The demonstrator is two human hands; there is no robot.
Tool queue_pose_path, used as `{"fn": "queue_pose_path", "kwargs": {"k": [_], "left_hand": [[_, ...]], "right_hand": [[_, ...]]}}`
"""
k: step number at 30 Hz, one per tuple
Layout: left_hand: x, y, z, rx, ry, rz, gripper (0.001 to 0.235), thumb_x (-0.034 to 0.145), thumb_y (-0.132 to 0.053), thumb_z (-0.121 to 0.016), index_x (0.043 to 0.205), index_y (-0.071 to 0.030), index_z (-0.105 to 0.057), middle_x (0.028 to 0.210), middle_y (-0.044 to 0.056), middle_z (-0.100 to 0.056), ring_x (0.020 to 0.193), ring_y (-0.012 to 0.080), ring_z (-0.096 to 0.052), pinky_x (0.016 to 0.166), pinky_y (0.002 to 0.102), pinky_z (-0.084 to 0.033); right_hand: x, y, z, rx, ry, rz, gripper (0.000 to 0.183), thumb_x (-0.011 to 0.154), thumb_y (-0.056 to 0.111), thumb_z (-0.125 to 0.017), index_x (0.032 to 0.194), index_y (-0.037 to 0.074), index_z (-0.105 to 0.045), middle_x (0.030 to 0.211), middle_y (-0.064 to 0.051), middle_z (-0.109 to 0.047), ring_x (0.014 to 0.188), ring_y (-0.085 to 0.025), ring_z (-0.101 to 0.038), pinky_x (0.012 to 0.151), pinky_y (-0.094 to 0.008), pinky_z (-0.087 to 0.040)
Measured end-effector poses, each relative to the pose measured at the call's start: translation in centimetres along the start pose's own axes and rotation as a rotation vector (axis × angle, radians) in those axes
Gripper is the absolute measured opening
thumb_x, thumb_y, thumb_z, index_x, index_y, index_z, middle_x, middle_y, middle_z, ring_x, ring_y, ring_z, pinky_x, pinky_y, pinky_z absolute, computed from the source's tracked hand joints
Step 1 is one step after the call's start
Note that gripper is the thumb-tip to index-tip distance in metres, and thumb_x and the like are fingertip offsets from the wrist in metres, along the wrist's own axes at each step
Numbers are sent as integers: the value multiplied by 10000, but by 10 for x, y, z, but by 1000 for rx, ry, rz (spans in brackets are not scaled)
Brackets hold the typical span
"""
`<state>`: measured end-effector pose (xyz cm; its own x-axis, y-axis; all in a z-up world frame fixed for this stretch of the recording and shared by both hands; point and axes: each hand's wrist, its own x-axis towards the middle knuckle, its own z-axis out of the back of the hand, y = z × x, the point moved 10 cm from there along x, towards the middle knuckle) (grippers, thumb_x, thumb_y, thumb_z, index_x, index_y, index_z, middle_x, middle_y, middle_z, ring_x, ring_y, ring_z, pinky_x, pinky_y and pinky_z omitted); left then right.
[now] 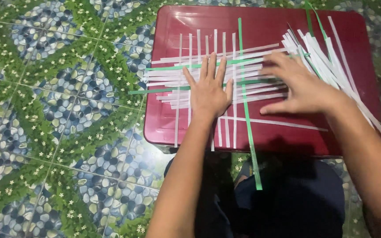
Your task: The person weaves white and green plastic strips on a red stool, alternating them to form a grid pattern. They adjust the alignment of the strips and continue adding more to expand the woven section.
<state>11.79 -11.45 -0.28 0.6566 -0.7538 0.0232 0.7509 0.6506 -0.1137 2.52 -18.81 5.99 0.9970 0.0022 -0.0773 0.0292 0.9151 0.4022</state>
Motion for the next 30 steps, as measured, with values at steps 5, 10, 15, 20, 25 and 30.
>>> {"fn": "queue_pose_path", "kwargs": {"k": [5,10,15,20,25,30], "left_hand": [[-1,0,0,-2,-8,-7,574,881,-461,-159,1398,-214,-122,1465,41,-76,1349,199,-54,996,664,-29],[-6,1,2,-39,30,45,565,878,-438,-175,1409,-246,-173,1485,21,-119,1368,181,-79,1023,635,23],[-6,0,4,-44,26,43,566,879,-441,-196,1408,-240,-180,1483,25,-130,1367,186,-95,1022,638,12],[-5,-1,2,-37,43,46,565,879,-441,-175,1412,-253,-158,1487,16,-110,1370,179,-73,1022,637,21],[-5,2,0,-26,51,57,562,882,-443,-162,1414,-264,-142,1489,6,-92,1373,174,-56,1021,637,30],[-7,1,5,-59,113,49,552,884,-426,-189,1413,-272,-145,1491,1,-79,1373,169,-50,1024,632,38]], "right_hand": [[-39,-3,-33,-76,-61,-53,406,656,334,-704,981,102,-634,1062,-75,-571,999,-227,-497,887,-395,-390],[-53,-7,-46,-279,-295,-19,135,731,332,-682,802,218,-668,972,94,-582,1040,-140,-490,862,-290,-348],[-45,-12,-50,-266,-329,-20,100,770,226,-644,749,142,-594,882,39,-567,978,-182,-500,773,-312,-360],[-34,-21,-49,-176,-298,-103,61,796,199,-604,810,148,-576,812,4,-554,879,-220,-540,742,-318,-388],[-20,-18,-45,13,-211,-209,68,813,163,-578,796,97,-583,731,-60,-566,775,-283,-575,697,-357,-426],[-13,-17,-41,85,-79,-374,142,820,155,-555,794,25,-606,729,-150,-588,755,-356,-593,693,-421,-451]]}}
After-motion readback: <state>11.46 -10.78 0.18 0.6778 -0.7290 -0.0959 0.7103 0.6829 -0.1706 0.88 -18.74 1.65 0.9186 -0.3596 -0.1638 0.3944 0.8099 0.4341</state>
